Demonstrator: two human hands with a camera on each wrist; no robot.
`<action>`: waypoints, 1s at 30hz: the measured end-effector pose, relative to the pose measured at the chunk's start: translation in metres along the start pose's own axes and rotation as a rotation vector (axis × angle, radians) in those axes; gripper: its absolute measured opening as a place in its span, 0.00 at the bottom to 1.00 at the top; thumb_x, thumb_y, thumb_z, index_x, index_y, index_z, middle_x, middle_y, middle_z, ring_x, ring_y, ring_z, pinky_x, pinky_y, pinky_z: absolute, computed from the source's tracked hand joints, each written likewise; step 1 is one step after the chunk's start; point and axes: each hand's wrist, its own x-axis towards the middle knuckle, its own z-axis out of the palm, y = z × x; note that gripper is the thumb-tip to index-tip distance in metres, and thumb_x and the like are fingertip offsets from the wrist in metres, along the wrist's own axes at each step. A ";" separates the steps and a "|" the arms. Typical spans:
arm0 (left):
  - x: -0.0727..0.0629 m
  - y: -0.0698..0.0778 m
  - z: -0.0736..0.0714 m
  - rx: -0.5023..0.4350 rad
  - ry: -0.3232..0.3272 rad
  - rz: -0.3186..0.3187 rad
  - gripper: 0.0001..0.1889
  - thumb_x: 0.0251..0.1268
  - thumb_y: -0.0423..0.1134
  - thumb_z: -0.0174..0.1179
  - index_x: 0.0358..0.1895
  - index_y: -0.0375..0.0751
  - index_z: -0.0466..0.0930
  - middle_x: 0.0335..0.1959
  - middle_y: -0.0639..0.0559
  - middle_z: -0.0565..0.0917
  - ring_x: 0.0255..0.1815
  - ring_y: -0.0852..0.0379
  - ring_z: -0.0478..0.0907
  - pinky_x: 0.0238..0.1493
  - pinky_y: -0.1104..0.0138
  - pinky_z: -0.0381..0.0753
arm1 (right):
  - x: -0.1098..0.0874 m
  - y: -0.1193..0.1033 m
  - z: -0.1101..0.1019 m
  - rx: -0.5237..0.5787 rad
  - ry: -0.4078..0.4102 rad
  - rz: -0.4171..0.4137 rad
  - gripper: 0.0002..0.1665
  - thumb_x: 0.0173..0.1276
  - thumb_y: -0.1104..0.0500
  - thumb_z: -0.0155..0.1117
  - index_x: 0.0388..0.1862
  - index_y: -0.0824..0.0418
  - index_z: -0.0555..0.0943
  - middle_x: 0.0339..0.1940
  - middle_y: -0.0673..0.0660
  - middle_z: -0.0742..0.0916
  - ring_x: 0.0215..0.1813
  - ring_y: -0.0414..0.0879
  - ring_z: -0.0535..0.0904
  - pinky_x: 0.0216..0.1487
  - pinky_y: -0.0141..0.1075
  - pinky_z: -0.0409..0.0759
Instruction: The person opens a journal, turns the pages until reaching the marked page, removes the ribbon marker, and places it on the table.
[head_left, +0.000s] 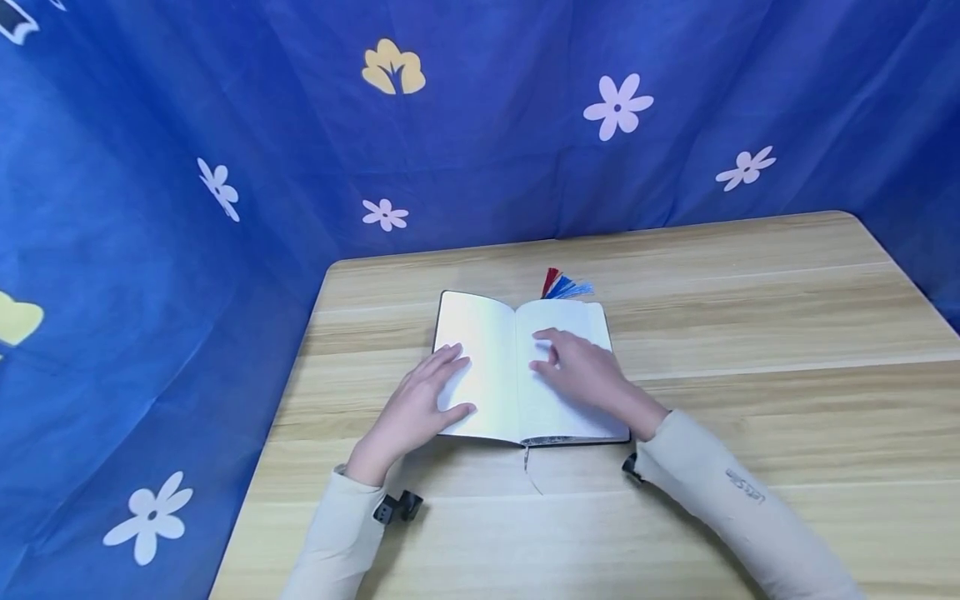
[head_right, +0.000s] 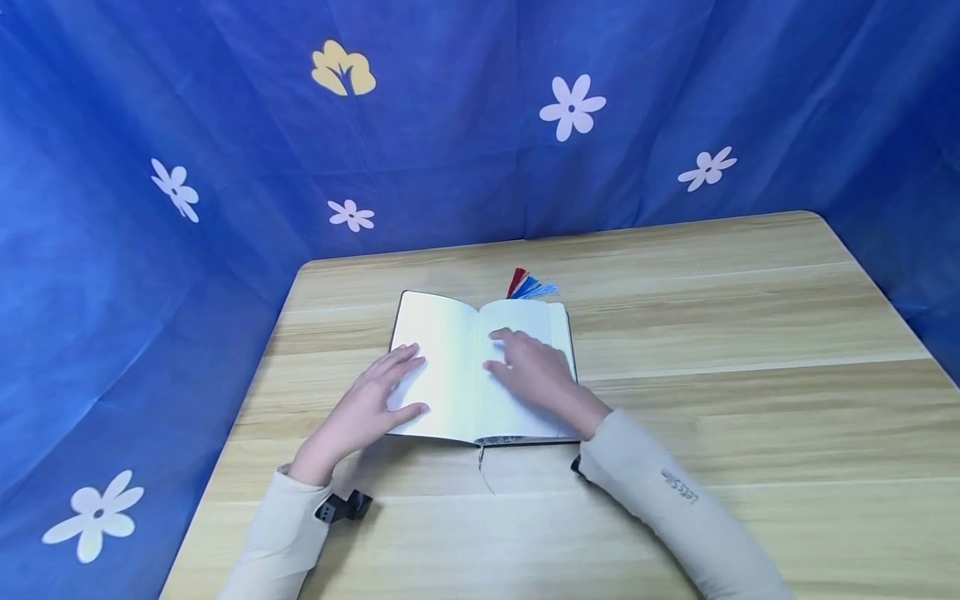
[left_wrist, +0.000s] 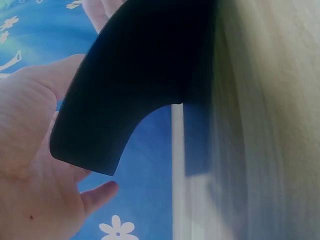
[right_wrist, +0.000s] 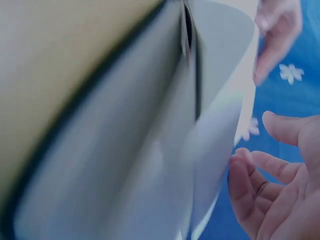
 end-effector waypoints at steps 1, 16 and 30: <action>-0.001 -0.001 0.000 0.003 -0.004 -0.004 0.36 0.57 0.49 0.68 0.67 0.37 0.69 0.74 0.44 0.64 0.77 0.45 0.56 0.73 0.44 0.58 | -0.001 0.004 -0.005 -0.015 0.015 0.007 0.30 0.67 0.46 0.62 0.66 0.52 0.73 0.32 0.49 0.80 0.28 0.42 0.72 0.26 0.34 0.68; -0.006 -0.033 0.017 -0.283 -0.028 -0.019 0.35 0.58 0.44 0.68 0.69 0.36 0.67 0.76 0.44 0.59 0.77 0.41 0.52 0.75 0.45 0.54 | -0.009 0.041 -0.034 0.372 -0.187 0.093 0.41 0.73 0.49 0.56 0.74 0.73 0.55 0.25 0.56 0.77 0.19 0.43 0.69 0.21 0.31 0.67; -0.011 -0.050 0.023 -0.339 -0.065 -0.037 0.35 0.58 0.43 0.68 0.69 0.38 0.68 0.76 0.45 0.59 0.77 0.41 0.53 0.75 0.45 0.54 | 0.003 0.014 -0.016 0.905 -0.326 0.051 0.35 0.74 0.57 0.52 0.73 0.66 0.53 0.18 0.47 0.78 0.23 0.37 0.74 0.25 0.26 0.73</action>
